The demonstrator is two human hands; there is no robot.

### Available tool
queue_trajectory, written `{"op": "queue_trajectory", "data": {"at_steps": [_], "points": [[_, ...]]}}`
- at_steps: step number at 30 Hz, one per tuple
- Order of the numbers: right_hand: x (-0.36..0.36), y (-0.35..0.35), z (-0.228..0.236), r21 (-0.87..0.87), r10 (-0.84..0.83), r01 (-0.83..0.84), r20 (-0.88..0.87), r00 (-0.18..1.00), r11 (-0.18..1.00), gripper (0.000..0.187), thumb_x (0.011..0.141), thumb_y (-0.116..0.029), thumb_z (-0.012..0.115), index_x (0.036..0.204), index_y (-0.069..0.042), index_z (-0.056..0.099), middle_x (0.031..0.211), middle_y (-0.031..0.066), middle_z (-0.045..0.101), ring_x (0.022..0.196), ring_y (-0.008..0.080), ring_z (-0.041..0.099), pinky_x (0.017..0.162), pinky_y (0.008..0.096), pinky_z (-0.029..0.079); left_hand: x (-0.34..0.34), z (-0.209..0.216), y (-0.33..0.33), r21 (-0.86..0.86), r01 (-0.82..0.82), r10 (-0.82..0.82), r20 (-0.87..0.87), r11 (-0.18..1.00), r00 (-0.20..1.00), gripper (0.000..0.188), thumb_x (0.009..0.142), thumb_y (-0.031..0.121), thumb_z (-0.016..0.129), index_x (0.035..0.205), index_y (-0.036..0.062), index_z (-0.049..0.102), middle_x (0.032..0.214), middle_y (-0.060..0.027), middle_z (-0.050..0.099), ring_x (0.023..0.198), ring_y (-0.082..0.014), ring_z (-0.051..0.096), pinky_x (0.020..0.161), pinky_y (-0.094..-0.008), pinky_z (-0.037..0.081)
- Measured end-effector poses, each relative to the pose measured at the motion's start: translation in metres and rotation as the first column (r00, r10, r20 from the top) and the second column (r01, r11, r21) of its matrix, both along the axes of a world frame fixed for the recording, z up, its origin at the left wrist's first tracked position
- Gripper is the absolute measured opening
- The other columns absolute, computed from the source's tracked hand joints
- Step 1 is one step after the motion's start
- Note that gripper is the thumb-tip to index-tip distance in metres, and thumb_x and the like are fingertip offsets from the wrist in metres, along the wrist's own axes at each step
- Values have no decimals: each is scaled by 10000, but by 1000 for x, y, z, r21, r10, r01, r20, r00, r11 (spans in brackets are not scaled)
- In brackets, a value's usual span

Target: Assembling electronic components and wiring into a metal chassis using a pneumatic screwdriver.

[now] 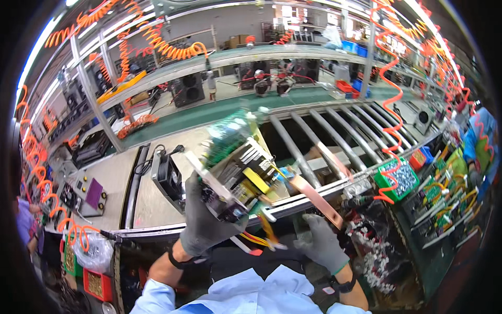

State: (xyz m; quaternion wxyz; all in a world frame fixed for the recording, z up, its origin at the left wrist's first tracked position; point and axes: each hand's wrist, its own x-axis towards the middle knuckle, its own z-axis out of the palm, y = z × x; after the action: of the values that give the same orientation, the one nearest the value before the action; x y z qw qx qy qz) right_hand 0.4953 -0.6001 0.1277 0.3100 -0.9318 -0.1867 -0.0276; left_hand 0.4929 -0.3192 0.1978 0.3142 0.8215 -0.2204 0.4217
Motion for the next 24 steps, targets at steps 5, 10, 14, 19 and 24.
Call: {"op": "queue_trajectory", "data": {"at_steps": [5, 10, 14, 19, 24], "points": [[6, 55, 1, 970, 396, 105, -186, 899, 218, 501, 864, -99, 701, 1317, 1, 513, 1228, 131, 644, 1085, 218, 649, 945, 362, 535, 1, 3, 8, 458, -225, 115, 255, 860, 960, 651, 745, 276, 751, 1294, 25, 508, 1213, -184, 552, 1201, -378, 551, 1020, -511, 429], [5, 87, -1, 901, 456, 434, -378, 806, -21, 376, 939, -85, 523, 1303, 8, 527, 1171, 140, 660, 1003, 229, 681, 867, 363, 584, 8, -5, 11, 584, -273, 105, 304, 764, 947, 730, 687, 315, 792, 1301, 47, 502, 1248, -187, 533, 1248, -374, 519, 1089, -539, 359], [14, 81, -9, 834, 405, 547, -475, 781, -77, 374, 917, -42, 508, 1287, 12, 528, 1096, 146, 663, 974, 267, 692, 843, 438, 617, 0, -6, 17, 564, -234, 149, 193, 792, 970, 862, 676, 465, 801, 1370, 61, 487, 1415, -214, 466, 1345, -402, 436, 1151, -577, 266], [22, 71, -10, 804, 558, 549, -354, 750, -228, 321, 938, -32, 479, 1243, 68, 489, 1152, 204, 643, 1036, 316, 689, 893, 455, 620, -22, -42, 79, -97, -92, 116, 279, 991, 953, 1071, 796, 707, 660, 1529, 20, 290, 1530, -271, 331, 1445, -405, 301, 1203, -546, 172], [23, 64, -8, 773, 606, 560, -300, 736, -298, 218, 924, -32, 516, 1097, 85, 580, 1126, 208, 670, 1041, 338, 684, 889, 484, 617, -26, -153, 96, -825, 17, -473, -308, 566, 826, 1181, 810, 904, 285, 1546, -15, 212, 1520, -151, 359, 1425, -231, 314, 1179, -377, 256]]}}
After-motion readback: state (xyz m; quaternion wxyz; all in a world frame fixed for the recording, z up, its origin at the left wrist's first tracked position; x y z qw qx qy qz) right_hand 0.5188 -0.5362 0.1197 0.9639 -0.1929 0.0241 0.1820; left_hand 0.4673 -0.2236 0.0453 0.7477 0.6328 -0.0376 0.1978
